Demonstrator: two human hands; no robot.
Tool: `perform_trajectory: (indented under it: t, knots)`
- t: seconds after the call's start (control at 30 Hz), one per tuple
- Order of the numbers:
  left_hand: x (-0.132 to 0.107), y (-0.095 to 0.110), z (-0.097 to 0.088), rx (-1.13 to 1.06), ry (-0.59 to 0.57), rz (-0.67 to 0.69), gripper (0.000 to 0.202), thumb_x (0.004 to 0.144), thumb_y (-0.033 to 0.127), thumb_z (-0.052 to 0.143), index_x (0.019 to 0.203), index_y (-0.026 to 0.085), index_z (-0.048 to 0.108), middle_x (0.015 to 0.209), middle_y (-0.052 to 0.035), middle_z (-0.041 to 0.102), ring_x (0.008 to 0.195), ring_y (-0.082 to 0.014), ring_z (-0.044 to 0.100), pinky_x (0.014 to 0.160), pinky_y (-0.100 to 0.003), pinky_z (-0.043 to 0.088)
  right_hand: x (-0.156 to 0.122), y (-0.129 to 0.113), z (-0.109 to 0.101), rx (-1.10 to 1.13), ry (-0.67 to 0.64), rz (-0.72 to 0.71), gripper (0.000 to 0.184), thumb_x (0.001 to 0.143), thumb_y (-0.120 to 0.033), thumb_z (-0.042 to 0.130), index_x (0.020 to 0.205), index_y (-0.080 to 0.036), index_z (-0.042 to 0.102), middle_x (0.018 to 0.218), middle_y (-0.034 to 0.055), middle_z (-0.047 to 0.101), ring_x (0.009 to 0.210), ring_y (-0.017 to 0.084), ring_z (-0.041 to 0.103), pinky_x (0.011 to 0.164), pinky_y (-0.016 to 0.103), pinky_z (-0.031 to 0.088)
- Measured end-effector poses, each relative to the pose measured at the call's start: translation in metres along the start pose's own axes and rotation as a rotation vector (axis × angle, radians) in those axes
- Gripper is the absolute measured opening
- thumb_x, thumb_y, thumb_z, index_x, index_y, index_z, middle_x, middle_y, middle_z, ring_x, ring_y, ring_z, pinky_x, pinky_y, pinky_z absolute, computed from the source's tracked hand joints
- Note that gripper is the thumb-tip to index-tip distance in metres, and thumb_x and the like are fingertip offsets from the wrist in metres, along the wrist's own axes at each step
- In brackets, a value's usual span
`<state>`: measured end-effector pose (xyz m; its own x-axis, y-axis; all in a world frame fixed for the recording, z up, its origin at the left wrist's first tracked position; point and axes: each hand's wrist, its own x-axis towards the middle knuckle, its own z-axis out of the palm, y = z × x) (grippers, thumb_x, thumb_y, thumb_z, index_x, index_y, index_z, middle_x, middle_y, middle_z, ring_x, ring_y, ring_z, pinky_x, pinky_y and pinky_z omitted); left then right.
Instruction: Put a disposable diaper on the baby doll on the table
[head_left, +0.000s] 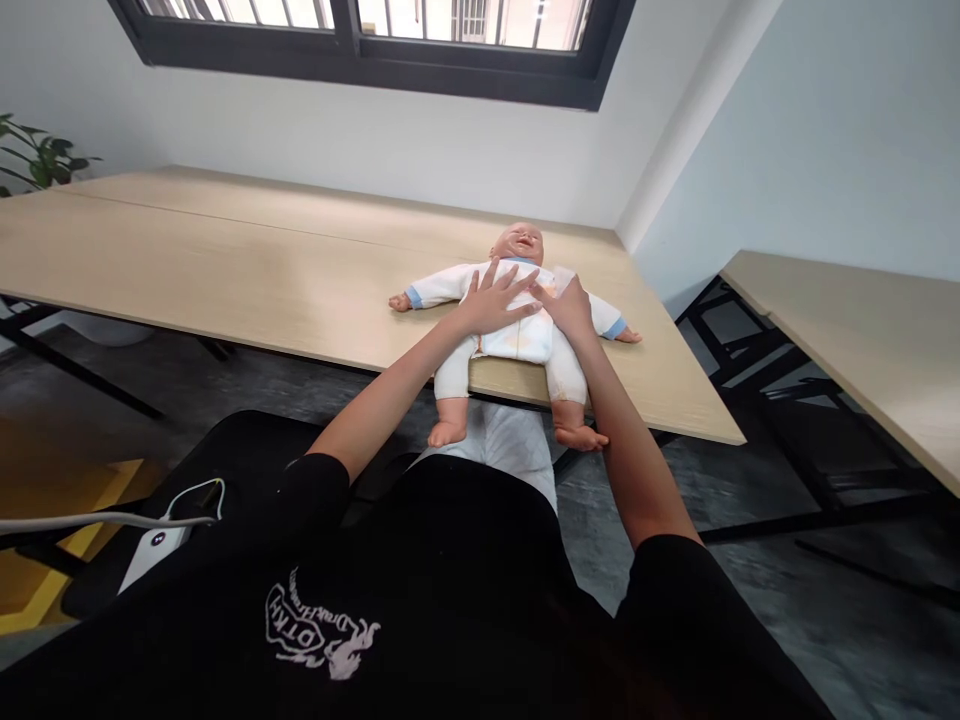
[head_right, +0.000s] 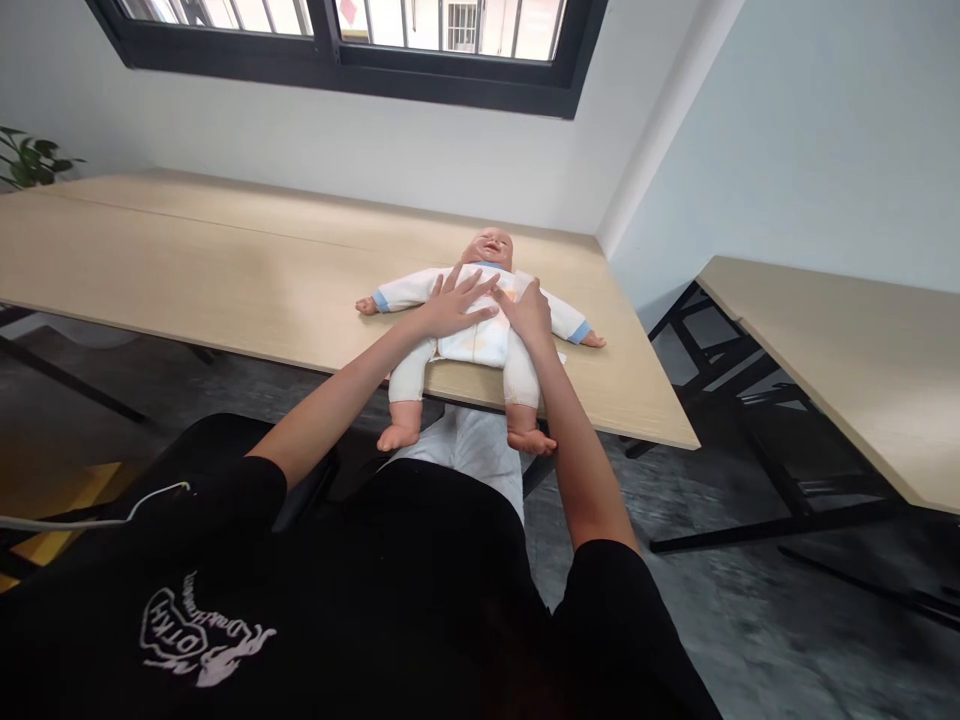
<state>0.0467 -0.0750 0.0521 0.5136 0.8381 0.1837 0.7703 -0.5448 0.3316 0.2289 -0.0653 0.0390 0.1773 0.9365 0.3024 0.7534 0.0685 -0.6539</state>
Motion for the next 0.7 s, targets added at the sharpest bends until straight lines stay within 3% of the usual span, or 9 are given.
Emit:
perform_trajectory:
  t: [0.1, 0.17, 0.27, 0.33, 0.47, 0.57, 0.7]
  knots:
    - [0.000, 0.003, -0.006, 0.031, -0.026, 0.066, 0.074, 0.105, 0.068, 0.034, 0.171, 0.036, 0.020, 0.177, -0.0025, 0.020, 0.167, -0.0331, -0.002, 0.131, -0.065, -0.002, -0.003, 0.003, 0.003, -0.064, 0.078, 0.098, 0.071, 0.100, -0.056, 0.060, 0.146, -0.006, 0.039, 0.141, 0.0279, 0.057, 0.127, 0.040, 0.061, 0.105, 0.047, 0.048]
    - [0.005, 0.003, -0.010, 0.034, -0.056, 0.103, 0.070, 0.106, 0.065, 0.033, 0.169, 0.036, 0.024, 0.176, -0.0027, 0.023, 0.167, -0.0325, 0.004, 0.131, -0.065, -0.003, -0.004, 0.007, 0.003, -0.084, 0.105, 0.120, 0.072, 0.100, -0.057, 0.058, 0.147, -0.006, 0.037, 0.145, 0.0289, 0.053, 0.132, 0.042, 0.058, 0.108, 0.049, 0.047]
    - [0.022, 0.000, -0.012, 0.013, -0.123, 0.167, 0.060, 0.108, 0.060, 0.033, 0.163, 0.038, 0.041, 0.174, -0.0008, 0.030, 0.165, -0.0319, 0.016, 0.131, -0.066, -0.001, -0.003, 0.014, 0.005, -0.063, 0.105, 0.137, 0.060, 0.102, -0.061, 0.053, 0.134, -0.011, 0.045, 0.132, 0.0266, 0.063, 0.127, 0.042, 0.062, 0.106, 0.052, 0.049]
    - [0.036, -0.004, -0.011, -0.028, -0.151, 0.249, 0.055, 0.108, 0.058, 0.032, 0.155, 0.036, 0.052, 0.168, -0.0002, 0.043, 0.161, -0.0303, 0.027, 0.132, -0.063, 0.005, 0.000, 0.019, 0.007, -0.008, 0.108, 0.152, 0.048, 0.102, -0.059, 0.052, 0.122, -0.016, 0.048, 0.118, 0.0224, 0.068, 0.120, 0.040, 0.065, 0.102, 0.051, 0.051]
    - [0.058, -0.010, -0.003, -0.112, -0.118, 0.355, 0.059, 0.108, 0.058, 0.027, 0.139, 0.029, 0.068, 0.144, -0.0011, 0.067, 0.148, -0.0271, 0.047, 0.131, -0.045, 0.024, 0.011, 0.025, 0.015, 0.215, 0.141, 0.103, 0.026, 0.102, -0.046, 0.052, 0.110, -0.021, 0.048, 0.101, 0.0133, 0.069, 0.108, 0.033, 0.069, 0.100, 0.048, 0.053]
    - [0.063, -0.011, 0.000, -0.138, -0.085, 0.332, 0.062, 0.106, 0.062, 0.026, 0.137, 0.029, 0.069, 0.139, 0.0001, 0.070, 0.137, -0.0248, 0.056, 0.125, -0.036, 0.033, 0.016, 0.027, 0.018, 0.443, 0.067, 0.018, 0.023, 0.099, -0.037, 0.053, 0.115, -0.021, 0.048, 0.093, 0.0080, 0.068, 0.093, 0.026, 0.070, 0.093, 0.042, 0.056]
    - [0.059, -0.009, -0.001, -0.123, -0.100, 0.293, 0.064, 0.107, 0.060, 0.025, 0.137, 0.026, 0.070, 0.138, -0.0023, 0.069, 0.135, -0.0249, 0.057, 0.125, -0.037, 0.032, 0.003, 0.041, 0.010, 0.566, -0.100, -0.004, 0.041, 0.092, -0.041, 0.061, 0.126, -0.023, 0.048, 0.094, 0.0044, 0.069, 0.075, 0.023, 0.066, 0.081, 0.043, 0.059]
